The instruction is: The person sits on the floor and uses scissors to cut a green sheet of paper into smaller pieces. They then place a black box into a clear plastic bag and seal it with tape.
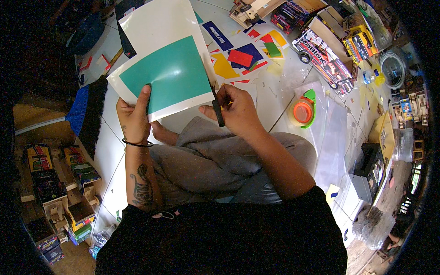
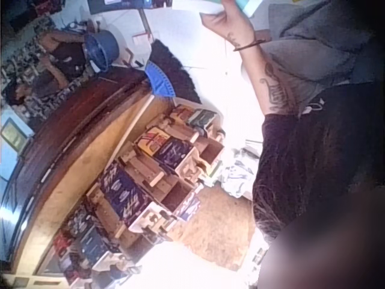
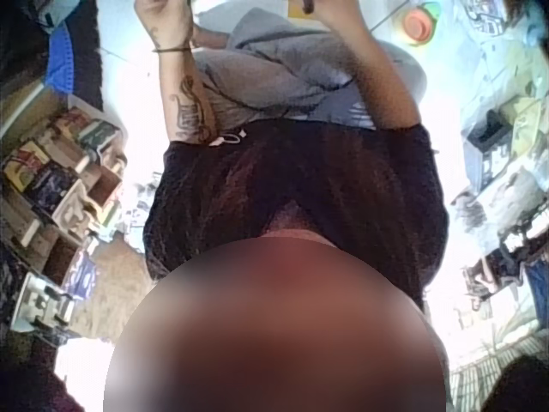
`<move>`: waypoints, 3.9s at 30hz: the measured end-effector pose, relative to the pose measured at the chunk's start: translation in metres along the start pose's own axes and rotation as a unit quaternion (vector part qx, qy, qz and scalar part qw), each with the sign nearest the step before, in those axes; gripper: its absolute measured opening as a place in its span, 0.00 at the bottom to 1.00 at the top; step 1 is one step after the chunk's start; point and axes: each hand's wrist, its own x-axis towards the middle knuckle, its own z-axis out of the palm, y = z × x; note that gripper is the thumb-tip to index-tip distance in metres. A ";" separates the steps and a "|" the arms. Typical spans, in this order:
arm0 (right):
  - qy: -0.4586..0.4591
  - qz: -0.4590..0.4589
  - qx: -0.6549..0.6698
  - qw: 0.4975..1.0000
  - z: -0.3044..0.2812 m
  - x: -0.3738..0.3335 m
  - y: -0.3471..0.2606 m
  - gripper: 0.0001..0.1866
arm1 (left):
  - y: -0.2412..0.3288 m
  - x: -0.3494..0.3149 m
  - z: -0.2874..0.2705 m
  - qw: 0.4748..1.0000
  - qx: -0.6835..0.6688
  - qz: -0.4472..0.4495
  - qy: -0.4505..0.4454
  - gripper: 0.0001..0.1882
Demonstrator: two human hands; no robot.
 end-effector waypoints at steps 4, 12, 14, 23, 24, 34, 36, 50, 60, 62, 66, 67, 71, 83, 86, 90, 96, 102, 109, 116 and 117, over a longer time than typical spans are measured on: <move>-0.022 -0.017 -0.046 0.999 -0.002 0.001 0.000 0.20 | -0.001 0.000 0.002 1.000 0.003 0.015 -0.003 0.16; -0.031 0.036 -0.038 0.998 -0.006 0.001 0.005 0.22 | 0.001 -0.003 0.000 1.000 0.001 -0.016 -0.013 0.16; -0.024 0.016 -0.022 0.999 -0.004 0.001 0.005 0.23 | 0.000 -0.003 0.001 1.000 0.009 -0.017 -0.019 0.16; 0.025 -0.022 0.007 0.999 -0.002 0.004 0.010 0.17 | 0.002 -0.006 0.001 0.998 0.023 -0.046 -0.045 0.15; 0.027 -0.016 -0.002 1.000 -0.003 0.004 0.010 0.17 | 0.003 -0.006 0.001 0.998 0.023 -0.050 -0.043 0.14; 0.037 -0.003 0.024 0.999 -0.004 0.006 0.010 0.19 | 0.004 -0.007 0.006 0.998 0.031 -0.015 -0.047 0.16; 0.034 0.008 0.031 0.999 -0.005 0.006 0.009 0.17 | 0.004 -0.007 0.005 0.998 0.027 -0.015 -0.050 0.16; 0.063 -0.038 0.050 0.996 -0.003 0.009 0.017 0.12 | 0.005 -0.010 0.005 0.993 0.046 -0.050 -0.093 0.15; 0.072 -0.062 0.002 0.995 -0.008 0.010 0.016 0.11 | 0.006 -0.012 0.007 0.993 0.034 -0.055 -0.095 0.16; 0.081 -0.079 -0.001 0.994 -0.007 0.011 0.017 0.11 | 0.006 -0.013 0.009 0.993 0.047 -0.046 -0.098 0.15; 0.079 -0.059 0.017 0.995 -0.007 0.011 0.017 0.11 | 0.006 -0.013 0.011 0.994 0.022 -0.038 -0.104 0.14; 0.077 -0.044 0.029 0.996 -0.008 0.010 0.016 0.11 | 0.006 -0.013 0.011 0.994 0.023 -0.043 -0.102 0.14; 0.078 -0.048 0.020 0.996 -0.008 0.009 0.013 0.12 | 0.006 -0.013 0.012 0.993 0.019 -0.048 -0.105 0.14; 0.079 -0.035 0.034 0.996 -0.011 0.011 0.017 0.14 | 0.002 -0.012 0.012 0.993 0.023 -0.047 -0.107 0.15; 0.085 -0.067 0.040 0.993 -0.011 0.013 0.016 0.13 | 0.002 -0.012 0.012 0.992 0.019 -0.047 -0.119 0.15; 0.089 -0.045 0.030 0.995 -0.013 0.012 0.018 0.13 | 0.004 -0.012 0.011 0.989 0.021 -0.069 -0.131 0.15; 0.032 0.014 0.038 0.999 -0.016 0.010 0.013 0.12 | 0.000 -0.012 0.010 0.989 0.035 -0.073 -0.125 0.15; -0.239 0.077 -0.294 0.922 -0.085 0.023 -0.019 0.21 | -0.003 0.014 -0.021 0.987 0.041 -0.125 -0.090 0.17; -0.020 0.003 0.143 0.989 -0.071 0.029 0.007 0.24 | -0.017 0.014 -0.027 0.916 0.129 -0.215 -0.314 0.20; 0.129 -0.058 0.214 0.967 -0.034 0.022 0.003 0.23 | -0.022 0.019 -0.021 0.899 -0.328 -0.259 -0.133 0.30; 0.163 -0.070 0.228 0.957 -0.030 0.021 0.002 0.24 | -0.022 0.017 -0.015 0.875 -0.372 -0.255 -0.175 0.34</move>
